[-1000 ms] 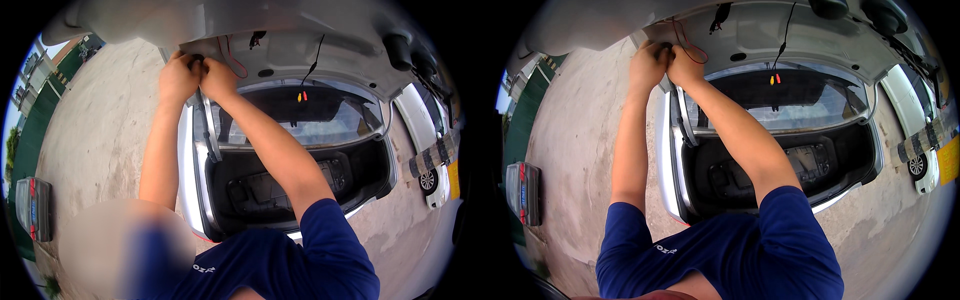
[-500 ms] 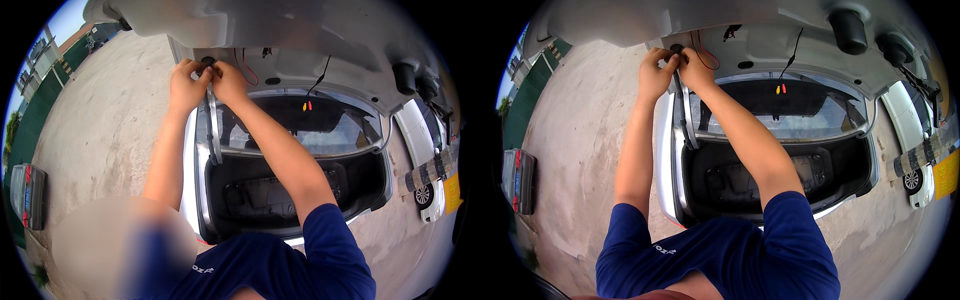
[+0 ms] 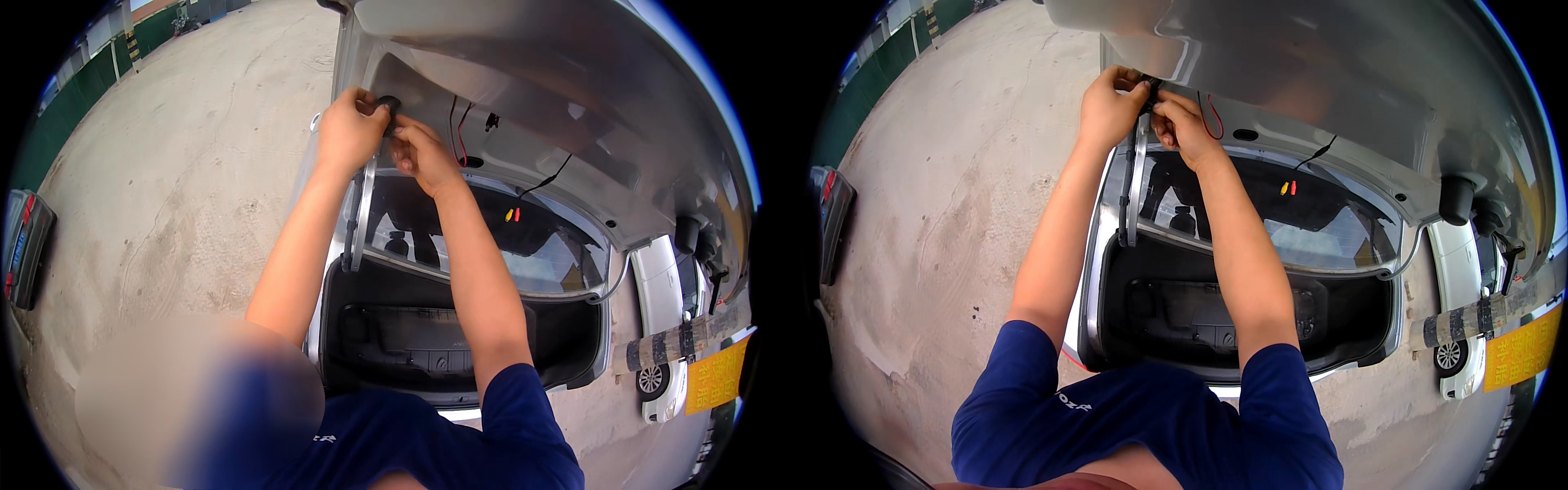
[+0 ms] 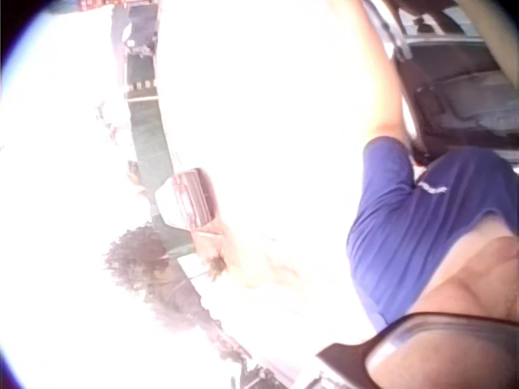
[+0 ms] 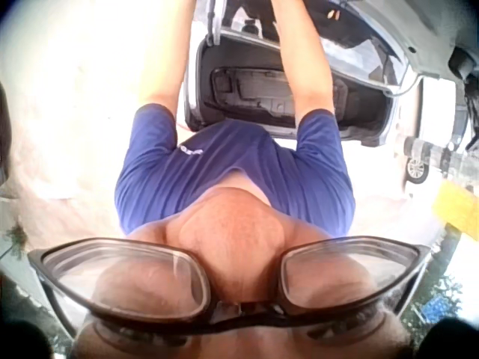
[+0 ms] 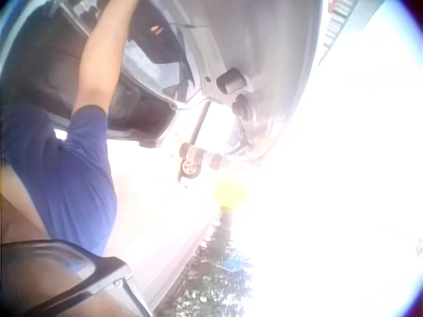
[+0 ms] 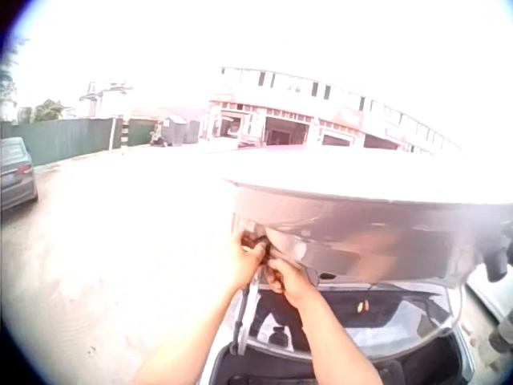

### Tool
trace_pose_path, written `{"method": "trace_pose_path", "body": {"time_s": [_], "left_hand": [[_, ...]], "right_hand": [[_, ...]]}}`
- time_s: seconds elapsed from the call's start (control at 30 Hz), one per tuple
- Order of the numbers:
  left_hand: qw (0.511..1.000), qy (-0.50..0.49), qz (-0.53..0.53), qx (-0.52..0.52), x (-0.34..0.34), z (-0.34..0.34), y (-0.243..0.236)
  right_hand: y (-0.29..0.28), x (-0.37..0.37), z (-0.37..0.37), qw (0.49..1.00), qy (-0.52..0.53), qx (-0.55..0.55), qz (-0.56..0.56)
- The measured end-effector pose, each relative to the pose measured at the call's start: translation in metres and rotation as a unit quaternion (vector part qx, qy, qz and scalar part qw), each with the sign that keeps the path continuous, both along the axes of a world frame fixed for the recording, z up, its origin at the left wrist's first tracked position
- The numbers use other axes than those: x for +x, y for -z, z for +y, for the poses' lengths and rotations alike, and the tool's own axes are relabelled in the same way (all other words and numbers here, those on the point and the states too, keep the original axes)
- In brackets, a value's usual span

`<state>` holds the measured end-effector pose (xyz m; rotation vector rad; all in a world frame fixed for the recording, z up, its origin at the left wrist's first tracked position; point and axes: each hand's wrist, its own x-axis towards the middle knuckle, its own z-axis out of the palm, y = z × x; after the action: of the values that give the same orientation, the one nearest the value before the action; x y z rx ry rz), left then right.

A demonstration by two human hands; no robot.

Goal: The person works on the wiring inside the open trunk of a silver car. They connect and secure wires near the trunk lid, using a yellow tool to manipulate the connections. The person then closes the trunk and walks away.

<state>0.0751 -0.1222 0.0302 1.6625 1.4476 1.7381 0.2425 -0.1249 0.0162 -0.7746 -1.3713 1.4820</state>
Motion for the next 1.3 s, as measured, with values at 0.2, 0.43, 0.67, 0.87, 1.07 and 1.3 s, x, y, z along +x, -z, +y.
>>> {"method": "trace_pose_path", "body": {"time_s": [0.2,0.43,0.67,0.87,1.07,1.3], "left_hand": [[0.986,0.076,0.089,-0.115,-0.015,0.008,-0.016],[0.983,0.106,-0.092,-0.120,-0.010,0.020,0.005],[0.987,0.095,-0.068,-0.113,-0.003,0.018,0.012],[0.998,-0.017,0.058,-0.010,0.002,0.012,0.016],[0.992,-0.039,0.118,0.020,-0.008,0.008,0.007],[0.992,0.076,0.088,-0.044,-0.020,0.019,-0.003]], "right_hand": [[-0.014,0.000,-0.004,0.963,0.091,0.132,-0.216],[-0.022,-0.013,-0.001,0.963,0.178,0.080,-0.187],[-0.024,-0.019,0.009,0.962,0.183,0.050,-0.194],[-0.023,-0.024,0.011,0.964,0.208,0.010,-0.166],[-0.019,-0.038,0.012,0.971,0.218,-0.029,-0.094],[-0.013,-0.029,0.014,0.977,0.186,-0.090,-0.053]]}}
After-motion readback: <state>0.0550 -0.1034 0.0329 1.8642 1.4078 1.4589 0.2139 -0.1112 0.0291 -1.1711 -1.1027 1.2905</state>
